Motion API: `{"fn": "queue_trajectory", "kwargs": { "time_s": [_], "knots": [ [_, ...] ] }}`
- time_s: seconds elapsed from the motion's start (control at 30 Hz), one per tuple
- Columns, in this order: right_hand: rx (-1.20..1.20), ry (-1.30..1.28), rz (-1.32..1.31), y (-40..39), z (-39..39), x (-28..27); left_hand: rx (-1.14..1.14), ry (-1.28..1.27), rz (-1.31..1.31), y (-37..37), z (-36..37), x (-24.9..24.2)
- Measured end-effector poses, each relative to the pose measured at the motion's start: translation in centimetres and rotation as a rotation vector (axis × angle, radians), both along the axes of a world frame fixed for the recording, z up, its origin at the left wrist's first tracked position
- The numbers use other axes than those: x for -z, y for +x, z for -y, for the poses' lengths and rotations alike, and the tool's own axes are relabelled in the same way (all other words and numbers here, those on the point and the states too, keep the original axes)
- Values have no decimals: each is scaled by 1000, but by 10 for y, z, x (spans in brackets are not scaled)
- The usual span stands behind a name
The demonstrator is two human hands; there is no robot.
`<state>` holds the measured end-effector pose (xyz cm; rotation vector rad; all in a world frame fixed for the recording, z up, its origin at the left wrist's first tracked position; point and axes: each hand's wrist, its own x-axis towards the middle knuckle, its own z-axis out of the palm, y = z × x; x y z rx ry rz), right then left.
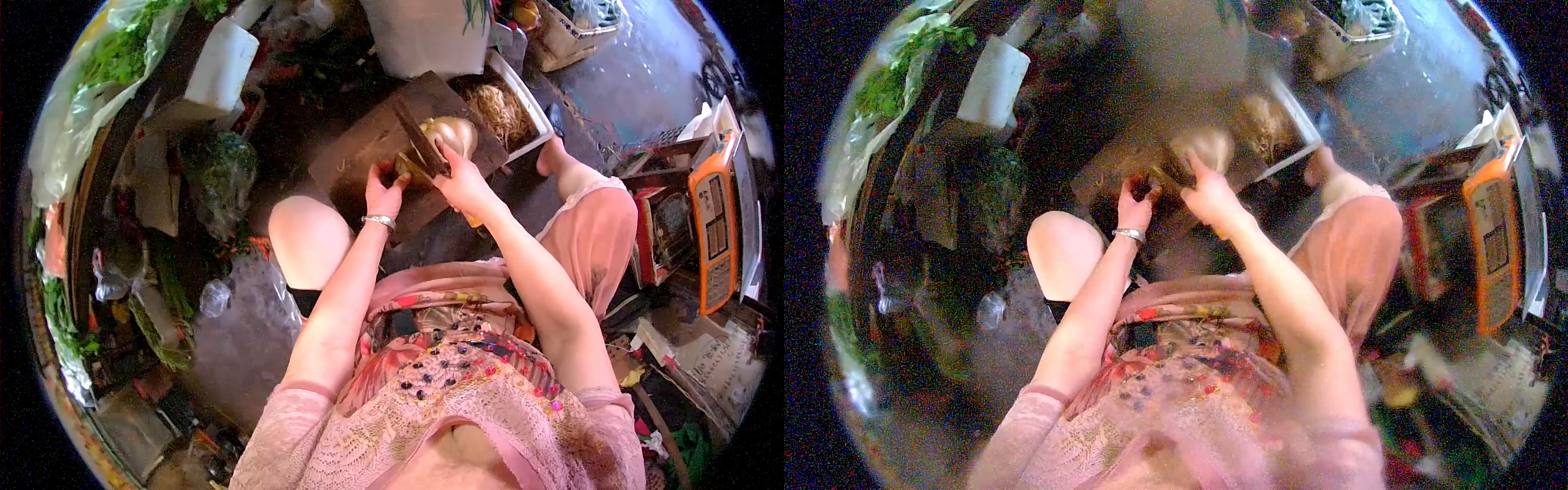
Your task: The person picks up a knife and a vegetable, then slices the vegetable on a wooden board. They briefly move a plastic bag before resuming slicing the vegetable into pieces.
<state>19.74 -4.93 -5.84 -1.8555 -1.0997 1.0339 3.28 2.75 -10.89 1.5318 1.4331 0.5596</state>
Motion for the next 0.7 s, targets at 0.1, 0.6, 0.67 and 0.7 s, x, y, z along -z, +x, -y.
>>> {"fn": "queue_trajectory", "kwargs": {
  "time_s": [0.1, 0.6, 0.67, 0.7],
  "knots": [
    [-8, -37, -15, -2, 3, -1, 5, 12, 40, -1, 1, 2],
    [-14, -66, 250, -15, 59, -28, 0, 101, 182, 5, -4, 23],
    [-74, -111, 306, -20, 62, -21, -11, 67, 271, 5, -5, 33],
    [-104, -145, 326, -22, 63, -26, -29, 30, 358, 4, -5, 36]
  ]
}}
